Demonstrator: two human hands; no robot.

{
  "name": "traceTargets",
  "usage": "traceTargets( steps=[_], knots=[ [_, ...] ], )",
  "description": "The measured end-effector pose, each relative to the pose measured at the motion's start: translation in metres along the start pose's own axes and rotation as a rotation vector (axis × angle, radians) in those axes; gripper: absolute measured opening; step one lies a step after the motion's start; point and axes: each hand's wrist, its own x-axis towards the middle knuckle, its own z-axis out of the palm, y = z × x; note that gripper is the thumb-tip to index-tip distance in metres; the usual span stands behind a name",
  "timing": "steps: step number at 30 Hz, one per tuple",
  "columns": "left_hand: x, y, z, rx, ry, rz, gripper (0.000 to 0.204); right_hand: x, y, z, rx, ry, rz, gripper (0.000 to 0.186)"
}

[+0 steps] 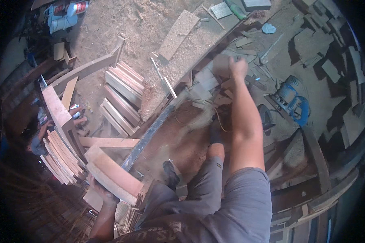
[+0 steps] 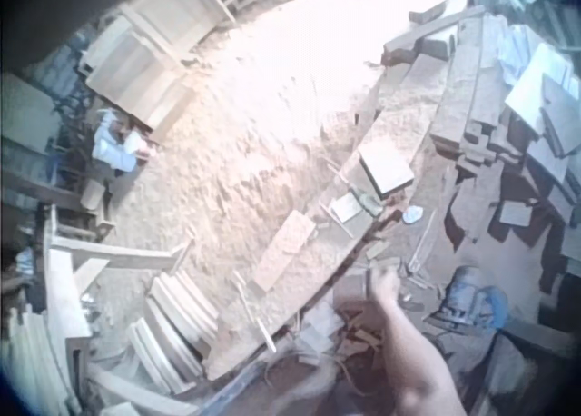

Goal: The person measures and marks a small wooden plank with a tape measure and pencil, then uses a handheld circular saw to cut the plank. They handle the cut pieces and place them on the workbench.

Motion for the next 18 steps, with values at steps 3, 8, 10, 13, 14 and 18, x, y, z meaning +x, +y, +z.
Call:
traceTargets(
  steps=[3,8,10,13,14,18],
  knots=[
    [-0.036,0.003,-0.004,0.059,0.04,-0.076,0.108,-0.063,-0.038,0.031,-0.219,-0.036,0.042,0.072],
    [-0.037,-0.002,-0.008,0.069,0.028,-0.098,0.108,-0.117,-0.032,0.066,0.117,0.001,-0.045,0.049],
    [-0.036,-0.005,-0.005,0.07,0.027,-0.096,0.109,-0.15,-0.023,0.071,0.197,0.045,-0.23,0.051],
    [-0.035,-0.005,-0.007,0.078,0.018,-0.092,0.109,-0.189,-0.005,0.062,-0.024,-0.018,-0.301,0.059],
    [-0.035,-0.005,-0.007,0.082,0.019,-0.092,0.109,-0.202,-0.001,0.052,-0.048,0.042,-0.386,0.061],
    [-0.031,-0.004,-0.006,0.089,0.031,-0.075,0.11,-0.233,0.006,0.014,-0.023,0.162,-0.595,0.064]
  ],
)
